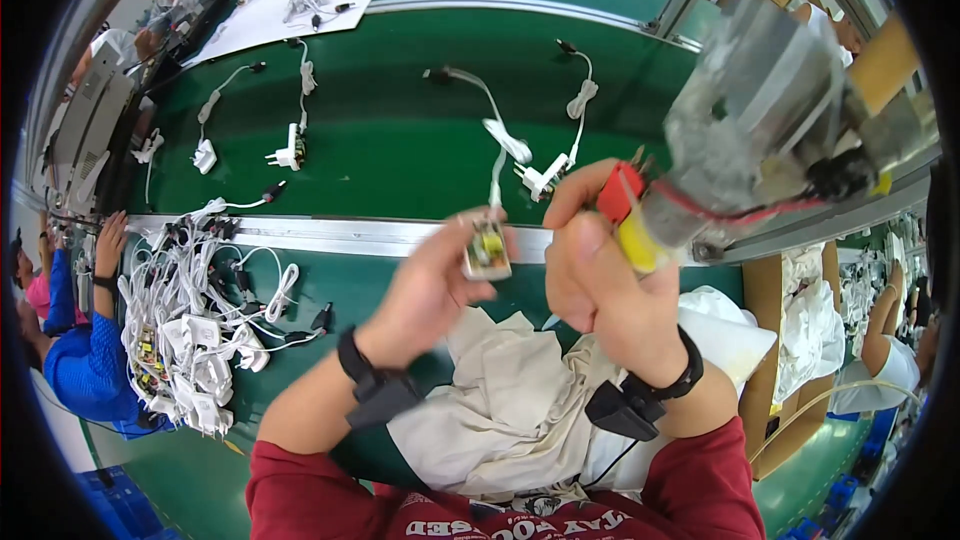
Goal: The person picks up a circuit board from the conveyor belt, applies a substance to it using a dispenser, and places it back onto the belt. This process is repeated for several circuit boards throughout the video.
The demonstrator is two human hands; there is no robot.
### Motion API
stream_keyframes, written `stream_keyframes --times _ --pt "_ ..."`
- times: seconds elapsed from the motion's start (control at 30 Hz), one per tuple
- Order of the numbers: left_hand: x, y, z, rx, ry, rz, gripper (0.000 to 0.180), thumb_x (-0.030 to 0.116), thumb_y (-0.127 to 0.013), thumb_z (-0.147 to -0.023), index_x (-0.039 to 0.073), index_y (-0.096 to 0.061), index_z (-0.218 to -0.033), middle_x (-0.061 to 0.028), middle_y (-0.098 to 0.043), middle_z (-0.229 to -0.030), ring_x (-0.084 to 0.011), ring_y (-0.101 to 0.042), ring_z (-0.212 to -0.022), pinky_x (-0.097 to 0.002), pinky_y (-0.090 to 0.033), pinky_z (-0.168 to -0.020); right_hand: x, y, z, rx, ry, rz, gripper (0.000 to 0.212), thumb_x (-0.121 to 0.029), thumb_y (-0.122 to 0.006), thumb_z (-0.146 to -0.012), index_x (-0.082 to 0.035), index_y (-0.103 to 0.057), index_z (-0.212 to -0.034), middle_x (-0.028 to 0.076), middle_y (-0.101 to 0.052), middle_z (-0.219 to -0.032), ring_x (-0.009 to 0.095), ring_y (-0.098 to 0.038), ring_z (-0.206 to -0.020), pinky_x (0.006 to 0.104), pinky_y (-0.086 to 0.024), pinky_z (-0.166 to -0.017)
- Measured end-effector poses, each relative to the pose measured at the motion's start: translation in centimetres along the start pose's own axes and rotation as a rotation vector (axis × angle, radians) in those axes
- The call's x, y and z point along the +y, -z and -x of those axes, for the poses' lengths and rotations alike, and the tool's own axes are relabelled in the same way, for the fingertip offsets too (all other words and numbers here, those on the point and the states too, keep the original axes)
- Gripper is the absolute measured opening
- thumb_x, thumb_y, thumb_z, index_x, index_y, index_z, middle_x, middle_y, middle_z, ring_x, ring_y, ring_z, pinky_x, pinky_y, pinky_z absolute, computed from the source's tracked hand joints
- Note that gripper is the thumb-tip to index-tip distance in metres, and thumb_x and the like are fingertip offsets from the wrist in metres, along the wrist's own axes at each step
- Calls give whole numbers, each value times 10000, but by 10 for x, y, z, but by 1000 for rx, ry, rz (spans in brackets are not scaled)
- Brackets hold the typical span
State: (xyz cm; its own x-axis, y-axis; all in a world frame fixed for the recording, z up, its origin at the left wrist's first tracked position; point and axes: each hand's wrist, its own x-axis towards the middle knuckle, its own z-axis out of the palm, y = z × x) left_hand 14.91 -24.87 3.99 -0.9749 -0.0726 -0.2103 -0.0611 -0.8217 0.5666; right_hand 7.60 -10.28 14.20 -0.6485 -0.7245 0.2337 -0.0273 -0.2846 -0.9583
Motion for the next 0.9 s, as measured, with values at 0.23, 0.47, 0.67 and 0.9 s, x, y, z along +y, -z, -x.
stream_keyframes --times 0.23,0.47,0.67,0.9 --pt "-54 -11 22 -294 253 -126 419 135 -412 -967 97 -265 -1358 -130 -422 -1332 -229 -479 -1199 -336 -558 -786 0 14 -12 74 -44 52 325 -344 -463 -951 -27 -400 -970 -26 -349 -500 55 -300 -383 219 -262 -368" --pt "-60 -5 17 -353 233 -135 456 33 -420 -940 105 -254 -1359 -119 -416 -1342 -224 -461 -1217 -358 -543 -841 11 14 -13 109 -45 94 345 -404 -468 -938 -76 -362 -914 -29 -327 -462 57 -265 -342 224 -231 -330" --pt "-62 -4 16 -369 191 -133 465 10 -416 -932 107 -257 -1358 -117 -413 -1344 -221 -457 -1222 -361 -539 -848 10 12 -13 109 -60 115 367 -438 -467 -931 -97 -343 -880 -37 -309 -442 55 -243 -323 227 -212 -318" --pt "-61 -5 15 -362 209 -117 456 17 -426 -931 109 -265 -1348 -117 -421 -1333 -218 -459 -1219 -367 -534 -857 14 19 -10 117 -65 -79 283 -285 -555 -894 -52 -412 -967 -40 -397 -548 30 -321 -432 200 -240 -399"
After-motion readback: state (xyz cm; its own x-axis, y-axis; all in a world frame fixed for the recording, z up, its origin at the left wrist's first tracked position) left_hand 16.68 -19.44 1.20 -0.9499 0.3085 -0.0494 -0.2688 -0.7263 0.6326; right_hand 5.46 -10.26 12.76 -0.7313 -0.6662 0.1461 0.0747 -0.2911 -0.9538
